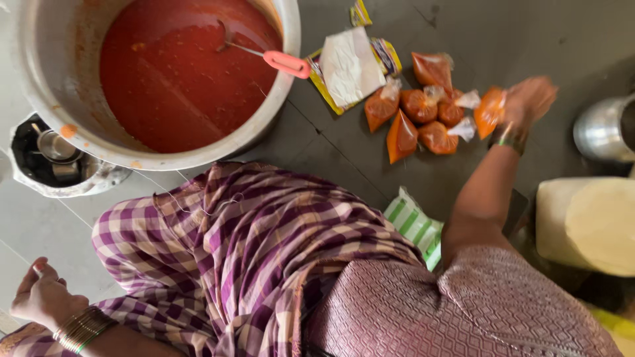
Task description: The person scoops a red-orange liquid from a large metal pot using a ladle and pours it into small plastic bags. They then tie each bag and place it on the floor next to other filled bags.
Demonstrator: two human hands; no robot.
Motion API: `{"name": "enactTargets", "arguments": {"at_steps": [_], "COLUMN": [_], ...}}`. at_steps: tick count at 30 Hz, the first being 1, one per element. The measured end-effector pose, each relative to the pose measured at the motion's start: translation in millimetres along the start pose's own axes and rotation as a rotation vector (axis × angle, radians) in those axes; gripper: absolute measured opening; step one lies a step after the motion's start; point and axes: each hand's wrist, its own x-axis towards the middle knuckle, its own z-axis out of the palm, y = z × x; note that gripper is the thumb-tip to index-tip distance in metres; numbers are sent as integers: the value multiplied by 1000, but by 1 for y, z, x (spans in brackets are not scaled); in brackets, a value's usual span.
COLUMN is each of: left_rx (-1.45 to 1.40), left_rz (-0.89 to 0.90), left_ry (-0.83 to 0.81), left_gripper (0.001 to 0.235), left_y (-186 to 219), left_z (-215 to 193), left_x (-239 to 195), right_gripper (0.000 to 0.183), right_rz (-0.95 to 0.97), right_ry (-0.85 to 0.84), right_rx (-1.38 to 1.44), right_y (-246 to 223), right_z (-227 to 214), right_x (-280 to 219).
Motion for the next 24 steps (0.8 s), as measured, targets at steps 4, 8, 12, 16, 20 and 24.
{"name": "enactTargets", "arguments": {"at_steps": [4,8,12,16,20,24], "left_rx": [-9,-101,-123,-102,-82,-31], "left_rz": [-41,0,57,114,101,159], "left_ry": [35,6,15,16,21,21], "left_gripper": [12,10,12,11,13,14], "left_y": [-2,-7,-9,-8,-1,7], "left_z": [-1,-4,-6,-6,-6,-5], "left_x": [1,-4,-5,-11,-20,-25], "right_gripper": [23,25,4,25,19,14], "right_rz": [-32,-458,-617,-747,-612,-583], "right_ry": [-121,306,-228,-531,-361,-339], "right_rx": [-170,-115,398,89,-108,-122], "right_y": [-26,-92,-187,-241,-243,-239], "right_z": [25,34,79,141,182,193], "right_x": [-32,-59,-99,-144,-173,-176]}}
